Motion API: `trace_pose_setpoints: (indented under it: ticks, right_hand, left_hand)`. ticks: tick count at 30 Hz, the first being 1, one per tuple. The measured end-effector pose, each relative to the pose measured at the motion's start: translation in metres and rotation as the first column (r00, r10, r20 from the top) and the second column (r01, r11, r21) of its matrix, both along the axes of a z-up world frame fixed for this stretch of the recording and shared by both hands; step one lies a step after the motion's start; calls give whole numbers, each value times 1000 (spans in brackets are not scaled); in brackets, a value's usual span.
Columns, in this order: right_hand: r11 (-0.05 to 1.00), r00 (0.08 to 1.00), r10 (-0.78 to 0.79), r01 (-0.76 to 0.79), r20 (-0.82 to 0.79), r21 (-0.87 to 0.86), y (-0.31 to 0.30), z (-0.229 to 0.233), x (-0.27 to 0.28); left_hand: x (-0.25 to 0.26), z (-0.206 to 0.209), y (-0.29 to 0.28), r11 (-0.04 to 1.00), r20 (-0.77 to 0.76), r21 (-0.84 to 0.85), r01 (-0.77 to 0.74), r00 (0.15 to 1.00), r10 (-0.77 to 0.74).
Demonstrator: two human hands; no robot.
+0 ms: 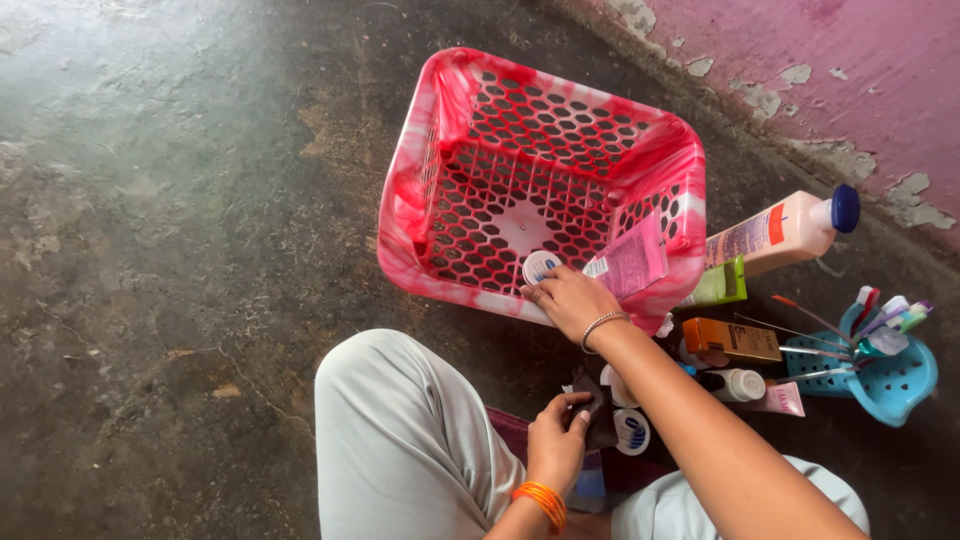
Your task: The person sits on the floor and wipes a red plastic basket with a dark cloth. They then wipe several small cosmetic items, including tubes and jars, and place them into the basket.
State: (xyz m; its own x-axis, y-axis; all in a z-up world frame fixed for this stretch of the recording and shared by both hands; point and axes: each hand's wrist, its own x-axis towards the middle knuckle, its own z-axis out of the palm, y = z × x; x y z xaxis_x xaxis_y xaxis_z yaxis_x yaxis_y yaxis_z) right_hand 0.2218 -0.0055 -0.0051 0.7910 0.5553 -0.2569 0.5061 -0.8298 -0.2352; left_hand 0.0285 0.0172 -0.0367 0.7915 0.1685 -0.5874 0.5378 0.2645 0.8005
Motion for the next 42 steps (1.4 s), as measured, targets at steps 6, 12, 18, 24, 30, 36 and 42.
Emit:
trace_pose_setpoints:
  ticks: [6, 12, 18, 24, 30, 36, 42]
  right_hand:
    - [934, 987, -23, -35, 156, 355, -8, 36, -27]
    - [846, 947, -200, 38, 251, 531, -76, 44, -100]
    - [709, 773, -634, 594, -26, 380, -136, 1, -172]
    - [738, 716, -675, 663, 181, 127, -156, -37, -203]
    - [713, 702, -697, 700, 146, 35, -145, -42, -192]
    - [657, 671, -738, 693, 67, 296, -153, -35, -207]
    - [624, 764, -645, 543, -22, 562, -160, -35, -217]
  left_hand:
    - [0, -36, -9, 986, 42, 124, -112, 993, 107]
    - [9, -95, -16, 833, -149, -256, -490, 872, 466]
    - [10, -108, -14, 800, -105, -324, -506, 859, 501]
    - [5, -97, -6, 824, -161, -323, -465, 885, 436]
    - [4, -85, -2, 887, 165, -299, -352, 896, 411]
    - [-31, 14, -10, 865, 429, 500, 32, 859, -279]
    - [-36, 45, -24, 662, 524, 749, 9, 604, -600]
